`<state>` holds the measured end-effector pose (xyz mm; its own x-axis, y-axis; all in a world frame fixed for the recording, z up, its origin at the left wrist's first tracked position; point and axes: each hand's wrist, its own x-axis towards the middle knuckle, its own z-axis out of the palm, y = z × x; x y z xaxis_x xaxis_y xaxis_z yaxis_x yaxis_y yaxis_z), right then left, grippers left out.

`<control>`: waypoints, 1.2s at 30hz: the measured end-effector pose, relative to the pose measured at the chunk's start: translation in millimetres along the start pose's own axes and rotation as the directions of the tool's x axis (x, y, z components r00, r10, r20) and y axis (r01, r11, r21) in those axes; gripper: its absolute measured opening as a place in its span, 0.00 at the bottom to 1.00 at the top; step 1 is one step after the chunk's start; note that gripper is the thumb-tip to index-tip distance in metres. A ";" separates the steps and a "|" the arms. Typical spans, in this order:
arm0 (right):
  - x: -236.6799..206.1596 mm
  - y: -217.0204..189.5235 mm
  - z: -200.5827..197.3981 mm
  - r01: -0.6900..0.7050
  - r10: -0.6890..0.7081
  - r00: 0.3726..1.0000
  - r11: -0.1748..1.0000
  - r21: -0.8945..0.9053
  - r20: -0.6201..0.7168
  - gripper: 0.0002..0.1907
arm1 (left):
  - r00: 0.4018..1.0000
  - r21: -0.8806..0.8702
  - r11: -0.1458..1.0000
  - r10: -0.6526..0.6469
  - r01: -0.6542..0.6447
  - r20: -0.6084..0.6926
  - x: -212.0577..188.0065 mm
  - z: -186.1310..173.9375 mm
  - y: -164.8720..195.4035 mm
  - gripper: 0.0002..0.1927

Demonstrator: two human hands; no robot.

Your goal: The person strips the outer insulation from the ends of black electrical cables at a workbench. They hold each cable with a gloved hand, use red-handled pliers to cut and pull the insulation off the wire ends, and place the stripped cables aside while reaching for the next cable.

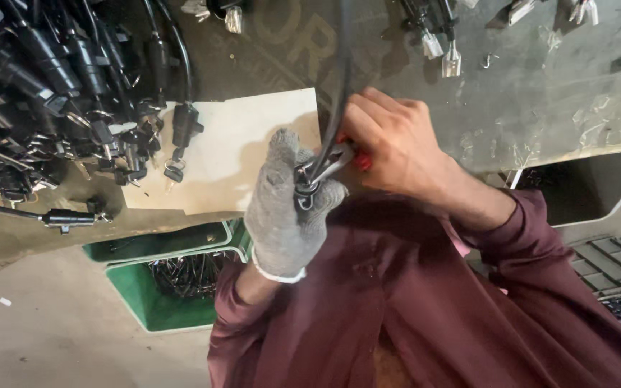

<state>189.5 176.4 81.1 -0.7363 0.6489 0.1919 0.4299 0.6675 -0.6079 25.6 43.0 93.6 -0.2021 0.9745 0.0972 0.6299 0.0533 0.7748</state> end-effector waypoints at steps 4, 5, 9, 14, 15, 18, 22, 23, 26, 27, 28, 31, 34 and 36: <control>-7.1 -5.6 -4.8 -0.040 0.030 0.997 0.986 -0.161 -0.066 0.18 | 0.976 0.424 0.892 0.204 -0.154 -0.075 -11.6 5.8 -2.0 0.38; -10.2 -6.3 -5.2 -0.048 0.040 0.998 0.986 -0.161 -0.056 0.15 | 0.977 0.467 0.873 0.198 -0.139 -0.080 -12.4 6.2 -1.2 0.37; -20.7 -7.8 -0.3 -0.088 0.077 0.992 0.990 -0.112 -0.099 0.17 | 0.987 0.530 0.841 0.154 -0.109 -0.041 -7.9 6.7 0.2 0.35; -22.4 -18.4 2.6 -0.154 0.153 0.987 0.988 -0.023 -0.042 0.20 | 0.958 0.623 0.757 0.283 -0.198 -0.038 0.9 2.2 -1.6 0.34; -21.3 -21.9 1.9 -0.137 0.137 0.990 0.990 0.010 -0.029 0.23 | 0.956 0.592 0.773 0.294 -0.226 -0.018 2.2 -1.3 -1.2 0.33; -16.4 -27.7 0.6 -0.250 0.251 0.968 0.966 0.061 -0.008 0.21 | 0.994 0.293 0.949 0.102 -0.111 0.049 5.1 -12.1 7.1 0.38; -9.9 -10.7 10.1 -0.098 0.100 0.992 0.995 0.027 -0.073 0.18 | 0.985 -0.184 0.983 0.026 0.006 0.170 14.2 -31.8 17.7 0.36; -8.8 -3.3 14.0 0.007 -0.002 0.995 0.999 0.045 -0.103 0.18 | 0.951 -0.363 0.920 -0.033 0.148 0.306 17.2 -35.5 18.7 0.34; -6.4 17.2 23.0 0.179 -0.160 0.982 0.958 0.226 -0.103 0.18 | 0.832 -0.654 0.600 -0.035 0.461 0.554 22.7 -39.1 20.2 0.30; -5.2 21.9 24.1 0.213 -0.193 0.977 0.929 0.303 -0.096 0.19 | 0.851 -0.703 0.552 -0.022 0.448 0.525 23.0 -39.6 20.1 0.30; -4.4 24.3 23.2 0.192 -0.182 0.981 0.928 0.318 -0.061 0.20 | 0.869 -0.751 0.503 0.000 0.427 0.494 22.9 -39.4 20.1 0.30; -2.3 21.5 13.8 0.118 -0.139 0.990 0.929 0.351 0.036 0.23 | 0.935 -0.719 0.656 0.056 0.230 0.349 20.0 -39.6 20.7 0.26; -1.3 9.5 6.3 0.034 -0.061 0.995 0.955 0.295 0.084 0.23 | 0.941 -0.462 0.879 0.048 0.120 0.334 21.7 -38.0 23.4 0.32; -2.5 2.6 7.8 -0.065 0.046 0.994 0.979 0.194 0.103 0.23 | 0.955 0.129 0.986 -0.141 0.110 0.261 28.6 -31.5 25.3 0.35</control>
<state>188.3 173.7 73.0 -0.7656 0.6379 0.0833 0.3676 0.5400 -0.7572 12.1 65.4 135.7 -0.0854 0.9801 -0.1794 0.6955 0.1876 0.6936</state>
